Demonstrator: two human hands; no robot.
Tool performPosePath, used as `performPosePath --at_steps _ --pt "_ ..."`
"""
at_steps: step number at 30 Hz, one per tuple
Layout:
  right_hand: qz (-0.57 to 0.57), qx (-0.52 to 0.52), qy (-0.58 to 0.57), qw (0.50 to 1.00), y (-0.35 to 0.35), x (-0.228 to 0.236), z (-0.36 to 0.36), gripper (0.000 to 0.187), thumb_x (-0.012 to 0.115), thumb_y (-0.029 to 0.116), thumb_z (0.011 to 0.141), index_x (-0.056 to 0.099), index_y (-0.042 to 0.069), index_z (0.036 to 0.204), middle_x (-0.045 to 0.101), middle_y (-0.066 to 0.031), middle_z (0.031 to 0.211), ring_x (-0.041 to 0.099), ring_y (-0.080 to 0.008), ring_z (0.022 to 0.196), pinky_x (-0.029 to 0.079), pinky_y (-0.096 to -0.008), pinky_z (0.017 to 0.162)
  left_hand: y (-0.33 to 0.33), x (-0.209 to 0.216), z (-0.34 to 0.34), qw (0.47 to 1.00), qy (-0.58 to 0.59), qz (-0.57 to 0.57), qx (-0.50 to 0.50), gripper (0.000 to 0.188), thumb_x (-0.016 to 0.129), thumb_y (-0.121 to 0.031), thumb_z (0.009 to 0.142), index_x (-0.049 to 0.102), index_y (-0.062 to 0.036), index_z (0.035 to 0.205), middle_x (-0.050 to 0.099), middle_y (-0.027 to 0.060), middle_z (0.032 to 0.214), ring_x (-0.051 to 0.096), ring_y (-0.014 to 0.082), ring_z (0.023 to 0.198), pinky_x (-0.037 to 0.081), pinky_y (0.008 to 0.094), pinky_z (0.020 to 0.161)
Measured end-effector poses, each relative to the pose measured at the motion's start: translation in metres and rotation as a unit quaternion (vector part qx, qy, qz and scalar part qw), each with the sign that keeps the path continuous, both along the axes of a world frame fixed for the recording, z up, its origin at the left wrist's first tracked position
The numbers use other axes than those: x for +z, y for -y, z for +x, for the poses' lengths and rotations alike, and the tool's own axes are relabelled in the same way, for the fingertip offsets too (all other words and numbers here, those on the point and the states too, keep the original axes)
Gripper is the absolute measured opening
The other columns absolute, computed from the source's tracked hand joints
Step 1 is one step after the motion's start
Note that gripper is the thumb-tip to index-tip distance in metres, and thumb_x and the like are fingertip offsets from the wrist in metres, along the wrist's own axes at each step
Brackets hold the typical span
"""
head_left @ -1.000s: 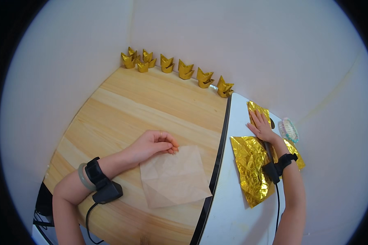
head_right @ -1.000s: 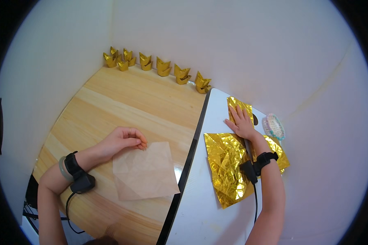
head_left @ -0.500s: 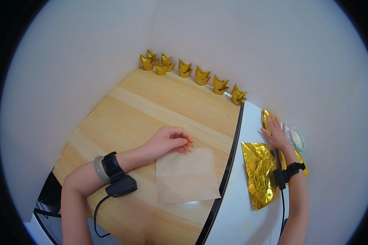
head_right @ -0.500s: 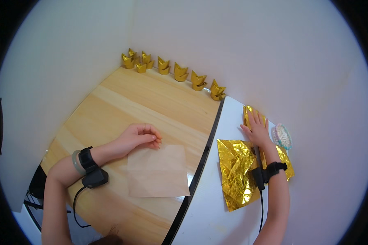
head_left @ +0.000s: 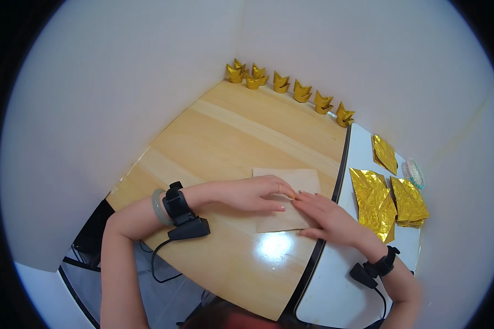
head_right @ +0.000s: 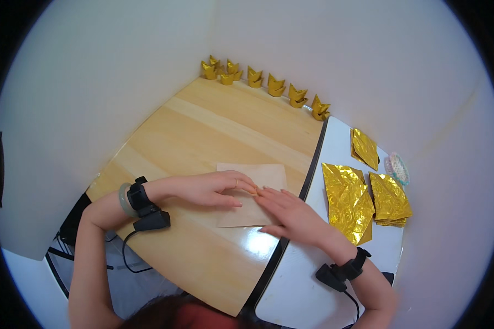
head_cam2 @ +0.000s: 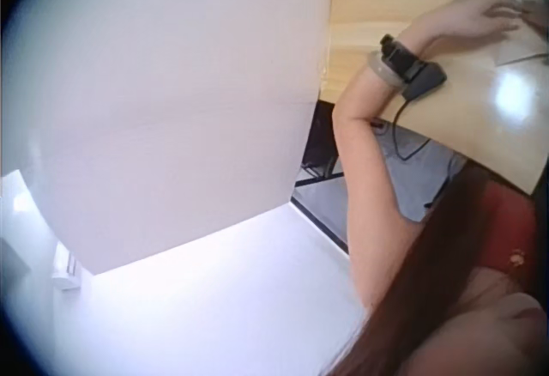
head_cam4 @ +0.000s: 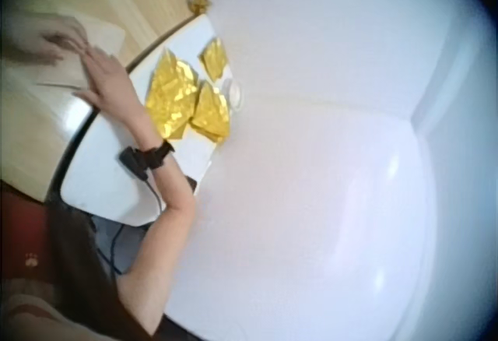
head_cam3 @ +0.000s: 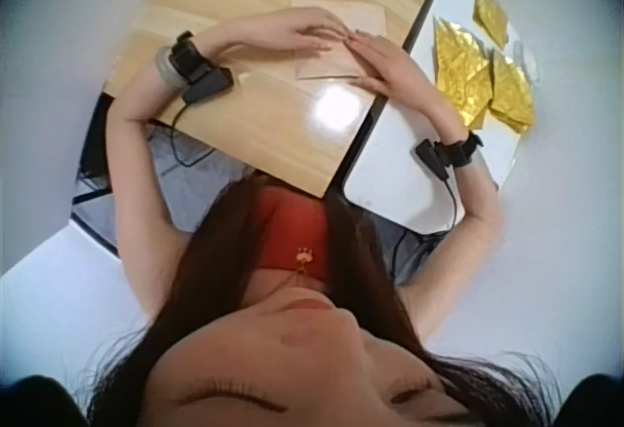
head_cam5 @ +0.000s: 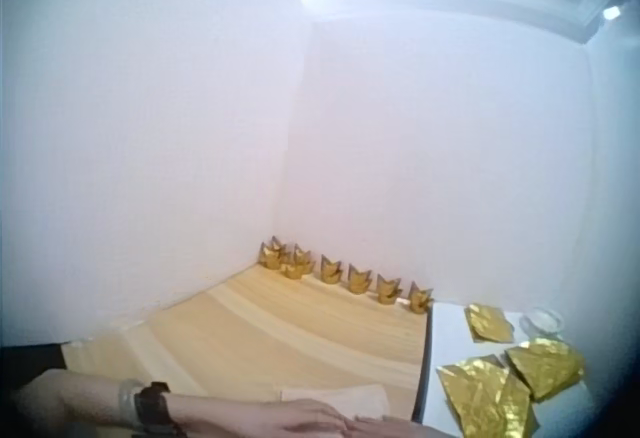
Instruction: Folding gold paper into decorative ingots.
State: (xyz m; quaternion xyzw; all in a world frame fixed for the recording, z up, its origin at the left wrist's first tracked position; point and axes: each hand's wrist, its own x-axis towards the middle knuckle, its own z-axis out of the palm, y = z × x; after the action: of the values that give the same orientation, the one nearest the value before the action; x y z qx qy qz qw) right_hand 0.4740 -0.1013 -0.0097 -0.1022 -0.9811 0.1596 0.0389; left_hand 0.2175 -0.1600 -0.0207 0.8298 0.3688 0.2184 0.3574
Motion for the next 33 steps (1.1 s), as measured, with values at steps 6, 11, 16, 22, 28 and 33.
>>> performPosePath --at_steps 6,11,16,22,28,33 --pt "-0.083 -0.106 -0.05 0.99 0.003 0.005 0.002 0.062 0.068 0.017 0.074 0.044 0.007 0.13 0.049 -0.0147 0.129 0.047 -0.0303 0.118 0.037 -0.0366 0.101 0.034 0.008 -0.01 0.994 -0.076 0.039 0.066 0.064 0.064 -0.031 0.083 0.038 0.0003 0.132 0.045 0.0216 0.125 0.041 0.031 0.12 0.033 0.0361 0.102" --pt "-0.126 -0.138 -0.11 0.976 -0.02 -0.018 0.008 0.058 0.066 0.01 0.075 0.045 0.006 0.13 0.057 -0.0137 0.117 0.053 -0.0267 0.11 0.041 -0.0332 0.094 0.044 0.008 0.001 0.965 -0.176 0.176 0.078 0.085 0.069 -0.044 0.073 0.033 0.0009 0.135 0.047 0.0223 0.122 0.043 0.034 0.117 0.035 0.0376 0.098" --pt "-0.303 -0.276 -0.219 0.885 -0.033 -0.034 0.0 0.049 0.066 0.012 0.081 0.047 0.003 0.126 0.061 -0.0052 0.075 0.051 -0.006 0.064 0.042 -0.0203 0.06 0.024 0.031 0.01 0.972 -0.152 -0.024 0.178 0.083 0.065 -0.046 0.075 0.033 0.0026 0.133 0.051 0.0195 0.12 0.047 0.0307 0.115 0.038 0.0372 0.095" --pt "-0.175 -0.358 -0.248 0.883 -0.023 -0.034 -0.009 0.062 0.068 0.015 0.078 0.039 0.002 0.131 0.053 -0.0034 0.057 0.051 -0.0116 0.053 0.042 -0.0243 0.053 -0.004 -0.009 0.006 0.894 0.046 0.318 0.312 0.056 0.061 -0.025 0.083 0.039 -0.0024 0.13 0.05 0.0174 0.12 0.044 0.0347 0.116 0.036 0.0402 0.098" --pt "-0.117 -0.38 -0.204 0.895 -0.013 -0.031 -0.016 0.073 0.07 0.015 0.075 0.032 0.001 0.135 0.058 -0.0121 0.09 0.058 -0.018 0.071 0.046 -0.0299 0.064 -0.006 -0.02 0.011 0.943 -0.139 0.302 0.029 0.053 0.053 -0.026 0.089 0.037 -0.0037 0.134 0.038 0.0214 0.135 0.032 0.0337 0.13 0.031 0.0442 0.103" --pt "0.253 -0.252 -0.195 0.913 0.0 -0.034 -0.026 0.076 0.067 0.029 0.08 0.027 -0.002 0.137 0.037 -0.0224 0.134 0.045 -0.0307 0.119 0.036 -0.042 0.099 0.003 -0.032 0.012 0.955 -0.206 0.212 0.028 0.054 0.044 -0.038 0.093 0.036 -0.0078 0.137 0.028 0.0217 0.142 0.022 0.0378 0.134 0.023 0.0477 0.107"
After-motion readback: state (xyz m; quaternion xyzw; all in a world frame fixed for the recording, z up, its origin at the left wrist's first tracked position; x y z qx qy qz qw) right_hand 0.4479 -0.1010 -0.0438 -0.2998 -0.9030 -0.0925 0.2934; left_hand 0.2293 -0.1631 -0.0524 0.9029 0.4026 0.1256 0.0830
